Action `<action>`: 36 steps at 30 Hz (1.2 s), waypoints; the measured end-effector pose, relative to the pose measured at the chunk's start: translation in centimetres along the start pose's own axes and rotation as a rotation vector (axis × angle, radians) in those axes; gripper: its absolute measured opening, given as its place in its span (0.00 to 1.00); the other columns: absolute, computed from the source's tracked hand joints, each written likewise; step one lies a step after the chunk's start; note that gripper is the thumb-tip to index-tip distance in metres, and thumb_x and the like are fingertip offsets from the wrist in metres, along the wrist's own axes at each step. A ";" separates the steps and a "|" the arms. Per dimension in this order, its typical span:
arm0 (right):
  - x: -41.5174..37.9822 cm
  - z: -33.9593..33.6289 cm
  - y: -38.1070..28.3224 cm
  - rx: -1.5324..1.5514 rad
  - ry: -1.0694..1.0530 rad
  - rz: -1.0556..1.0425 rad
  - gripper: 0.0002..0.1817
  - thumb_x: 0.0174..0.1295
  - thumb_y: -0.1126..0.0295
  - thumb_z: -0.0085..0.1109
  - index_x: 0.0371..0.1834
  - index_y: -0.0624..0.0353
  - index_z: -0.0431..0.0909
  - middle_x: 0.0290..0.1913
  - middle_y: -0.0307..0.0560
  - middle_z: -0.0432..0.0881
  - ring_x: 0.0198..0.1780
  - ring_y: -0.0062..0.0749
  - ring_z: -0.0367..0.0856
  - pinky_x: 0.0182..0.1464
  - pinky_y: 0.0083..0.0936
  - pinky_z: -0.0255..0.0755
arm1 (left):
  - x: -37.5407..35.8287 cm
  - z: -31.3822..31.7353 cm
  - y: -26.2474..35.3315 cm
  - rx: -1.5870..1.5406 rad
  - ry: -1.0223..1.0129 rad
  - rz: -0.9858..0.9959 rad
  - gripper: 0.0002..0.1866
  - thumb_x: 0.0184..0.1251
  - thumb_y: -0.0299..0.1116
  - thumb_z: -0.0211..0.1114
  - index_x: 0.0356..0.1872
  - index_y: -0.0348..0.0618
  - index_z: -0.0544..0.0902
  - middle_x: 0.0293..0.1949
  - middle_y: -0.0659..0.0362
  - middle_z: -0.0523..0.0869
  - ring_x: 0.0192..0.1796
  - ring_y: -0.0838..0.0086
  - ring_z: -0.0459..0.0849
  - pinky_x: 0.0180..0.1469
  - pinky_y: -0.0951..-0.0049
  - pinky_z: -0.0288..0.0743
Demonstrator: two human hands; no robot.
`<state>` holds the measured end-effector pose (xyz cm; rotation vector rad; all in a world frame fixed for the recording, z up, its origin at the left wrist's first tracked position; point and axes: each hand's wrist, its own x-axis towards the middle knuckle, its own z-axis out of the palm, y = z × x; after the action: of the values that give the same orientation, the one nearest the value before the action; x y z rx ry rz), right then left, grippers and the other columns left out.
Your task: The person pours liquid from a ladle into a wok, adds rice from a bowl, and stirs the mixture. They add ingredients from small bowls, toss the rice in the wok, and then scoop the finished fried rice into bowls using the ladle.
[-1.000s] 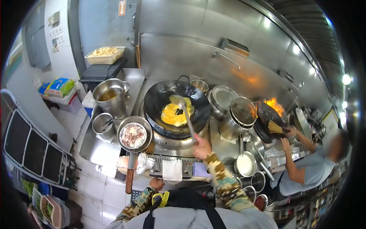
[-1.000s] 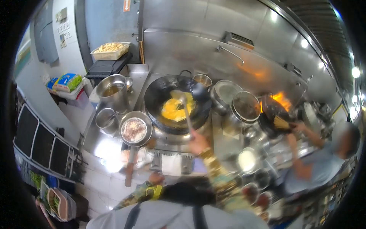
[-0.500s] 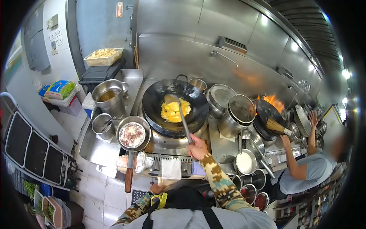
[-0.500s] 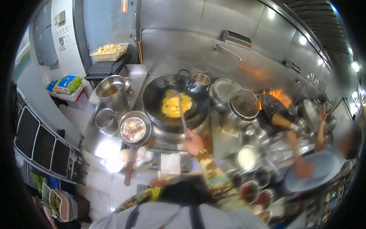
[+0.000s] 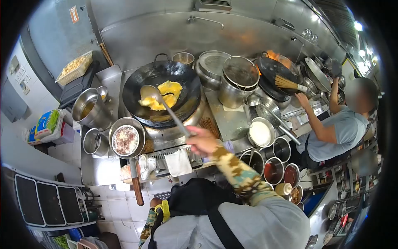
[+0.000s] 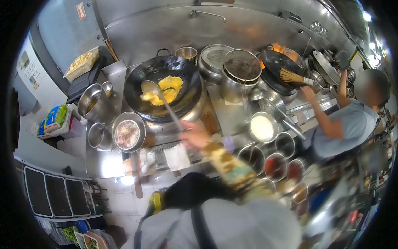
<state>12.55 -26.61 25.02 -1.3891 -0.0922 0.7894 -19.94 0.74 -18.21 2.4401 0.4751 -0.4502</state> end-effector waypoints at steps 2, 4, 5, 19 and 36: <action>-0.6 -4.1 -2.1 -0.022 0.004 0.029 0.37 0.56 0.81 0.58 0.72 0.59 0.59 0.24 0.39 0.75 0.16 0.18 0.72 0.13 0.16 0.64 | -2.0 0.1 -1.4 -0.267 0.199 -0.246 0.17 0.52 0.46 0.64 0.29 0.41 0.88 0.30 0.46 0.87 0.37 0.56 0.88 0.41 0.61 0.80; 2.2 -6.2 -3.0 -0.126 -0.071 -0.100 0.39 0.56 0.81 0.56 0.73 0.59 0.56 0.23 0.39 0.74 0.15 0.18 0.69 0.13 0.16 0.63 | -3.4 -0.4 -2.3 -0.308 0.153 -0.253 0.16 0.51 0.42 0.64 0.31 0.39 0.88 0.27 0.45 0.86 0.34 0.56 0.88 0.39 0.62 0.80; 2.7 -5.2 -2.9 -0.198 0.032 -0.094 0.39 0.56 0.81 0.55 0.74 0.58 0.54 0.22 0.38 0.73 0.15 0.18 0.68 0.13 0.17 0.63 | -4.0 -0.1 -2.2 -0.299 0.161 -0.312 0.16 0.51 0.42 0.65 0.30 0.37 0.87 0.25 0.45 0.86 0.34 0.56 0.88 0.39 0.63 0.80; 0.3 1.2 0.9 -0.007 0.106 -0.077 0.41 0.56 0.81 0.52 0.75 0.56 0.50 0.20 0.41 0.74 0.16 0.23 0.72 0.15 0.21 0.66 | -3.8 -0.7 -0.5 -0.151 0.135 -0.379 0.19 0.58 0.44 0.57 0.35 0.36 0.86 0.38 0.40 0.85 0.47 0.49 0.84 0.51 0.56 0.77; 7.9 -0.7 -1.2 0.158 0.080 -0.100 0.37 0.57 0.82 0.55 0.72 0.61 0.56 0.21 0.39 0.75 0.18 0.19 0.73 0.16 0.20 0.67 | -1.0 1.5 -2.7 0.273 -0.069 -0.192 0.20 0.68 0.40 0.49 0.55 0.46 0.80 0.53 0.56 0.84 0.56 0.64 0.81 0.55 0.61 0.76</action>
<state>19.34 -22.91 22.95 -1.2551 -0.0363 0.6437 -22.34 1.60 -20.28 2.6393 0.6585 -0.7199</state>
